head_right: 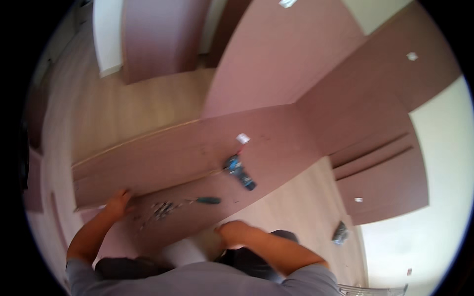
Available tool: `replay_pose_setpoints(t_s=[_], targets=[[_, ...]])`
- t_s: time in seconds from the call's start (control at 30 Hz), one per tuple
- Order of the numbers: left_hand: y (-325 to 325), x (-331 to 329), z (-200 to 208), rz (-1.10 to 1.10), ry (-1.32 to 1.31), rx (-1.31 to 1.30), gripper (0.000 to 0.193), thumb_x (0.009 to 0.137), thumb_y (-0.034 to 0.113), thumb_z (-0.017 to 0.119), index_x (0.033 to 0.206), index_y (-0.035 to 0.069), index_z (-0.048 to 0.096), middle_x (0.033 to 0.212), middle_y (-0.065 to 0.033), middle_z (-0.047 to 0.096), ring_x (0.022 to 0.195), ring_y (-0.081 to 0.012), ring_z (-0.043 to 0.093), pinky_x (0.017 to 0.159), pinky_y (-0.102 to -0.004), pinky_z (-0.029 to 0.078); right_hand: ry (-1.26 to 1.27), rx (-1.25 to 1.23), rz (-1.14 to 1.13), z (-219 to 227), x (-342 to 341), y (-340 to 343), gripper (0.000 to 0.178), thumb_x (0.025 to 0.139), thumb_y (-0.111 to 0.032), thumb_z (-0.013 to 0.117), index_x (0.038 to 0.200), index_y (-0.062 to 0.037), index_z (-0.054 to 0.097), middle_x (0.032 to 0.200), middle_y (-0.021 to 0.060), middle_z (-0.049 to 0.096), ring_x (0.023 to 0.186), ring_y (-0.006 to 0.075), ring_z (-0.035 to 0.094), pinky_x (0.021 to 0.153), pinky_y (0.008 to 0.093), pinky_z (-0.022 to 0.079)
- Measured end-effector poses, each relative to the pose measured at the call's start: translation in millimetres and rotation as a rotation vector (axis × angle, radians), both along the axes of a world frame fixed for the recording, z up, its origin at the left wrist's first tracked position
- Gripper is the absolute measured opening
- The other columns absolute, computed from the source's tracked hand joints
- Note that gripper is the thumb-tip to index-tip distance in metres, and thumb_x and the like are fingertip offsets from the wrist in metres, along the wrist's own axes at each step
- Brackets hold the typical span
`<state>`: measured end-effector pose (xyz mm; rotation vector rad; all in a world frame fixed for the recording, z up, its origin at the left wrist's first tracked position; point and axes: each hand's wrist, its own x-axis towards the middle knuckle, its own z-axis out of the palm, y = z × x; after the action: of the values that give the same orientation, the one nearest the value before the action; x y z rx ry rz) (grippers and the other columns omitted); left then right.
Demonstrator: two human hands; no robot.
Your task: The person uses a screwdriver to tighten screws into a wooden furniture panel, moves several large boards and smaller components, and then continues using the screwdriver to secure fasteners into a different board.
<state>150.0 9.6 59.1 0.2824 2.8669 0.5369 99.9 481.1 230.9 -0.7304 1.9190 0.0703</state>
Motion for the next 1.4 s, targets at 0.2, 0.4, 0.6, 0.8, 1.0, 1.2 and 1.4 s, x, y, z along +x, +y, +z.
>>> replay_pose_setpoints(t_s=[0.2,0.4,0.6,0.8,1.0,1.2,1.4], targets=[[1,-16,-78,0.217,-0.18,-0.157,0.039,0.089,0.025,0.076,0.121,0.008,0.062,0.128,-0.0129,0.062,0.126,-0.035,0.058,0.104,-0.048,0.051,0.162,-0.367,-0.173,4,-22,3,0.058,0.095,-0.038,0.07,0.144,-0.01,0.056,0.125,0.0134,0.07,0.118,0.0348,0.065,0.101,0.0448,0.051],[6,-15,-60,0.275,-0.16,-0.182,0.033,0.09,0.025,0.076,0.117,0.009,0.064,0.125,-0.0106,0.062,0.124,-0.0341,0.059,0.101,-0.0471,0.052,0.106,-0.257,-0.087,-14,-7,11,0.057,0.096,-0.039,0.069,0.143,-0.0095,0.057,0.126,0.0145,0.07,0.116,0.0354,0.066,0.099,0.0442,0.052],[-5,-19,-76,0.22,-0.199,-0.152,0.06,0.089,0.028,0.078,0.144,0.019,0.057,0.138,-0.0131,0.061,0.127,-0.0351,0.059,0.102,-0.0479,0.052,0.075,-0.249,-0.097,-39,9,25,0.06,0.093,-0.042,0.07,0.142,-0.0085,0.058,0.125,0.0172,0.07,0.115,0.0379,0.067,0.097,0.0464,0.053],[-15,-18,-96,0.253,-0.15,-0.104,0.045,0.081,0.024,0.084,0.118,0.005,0.066,0.126,-0.0166,0.063,0.118,-0.0387,0.061,0.1,-0.0491,0.051,0.073,-0.244,-0.183,-44,-6,32,0.055,0.092,-0.039,0.071,0.136,-0.0069,0.06,0.115,0.0194,0.072,0.11,0.0402,0.067,0.093,0.0491,0.053],[-24,-9,-114,0.19,-0.04,-0.089,0.044,0.085,0.022,0.08,0.123,0.005,0.066,0.127,-0.02,0.061,0.118,-0.0407,0.061,0.101,-0.0501,0.05,0.1,-0.254,-0.123,-53,-3,31,0.059,0.092,-0.039,0.071,0.142,-0.0104,0.058,0.114,0.0171,0.073,0.109,0.0381,0.068,0.093,0.0467,0.054],[-3,-21,-57,0.214,-0.075,-0.011,0.035,0.093,0.033,0.071,0.115,0.006,0.064,0.121,-0.0219,0.066,0.111,-0.0452,0.063,0.092,-0.0542,0.052,0.046,-0.188,-0.139,-39,-2,21,0.062,0.094,-0.043,0.07,0.146,-0.0109,0.055,0.125,0.0161,0.072,0.117,0.0372,0.067,0.098,0.0462,0.053],[4,-20,6,0.302,-0.104,0.025,0.031,0.091,0.032,0.074,0.109,0.007,0.068,0.109,-0.0183,0.07,0.104,-0.0416,0.066,0.088,-0.0522,0.052,0.088,-0.202,-0.1,-25,10,7,0.059,0.095,-0.043,0.068,0.143,-0.0107,0.056,0.126,0.0147,0.071,0.118,0.0349,0.066,0.099,0.0436,0.052]])
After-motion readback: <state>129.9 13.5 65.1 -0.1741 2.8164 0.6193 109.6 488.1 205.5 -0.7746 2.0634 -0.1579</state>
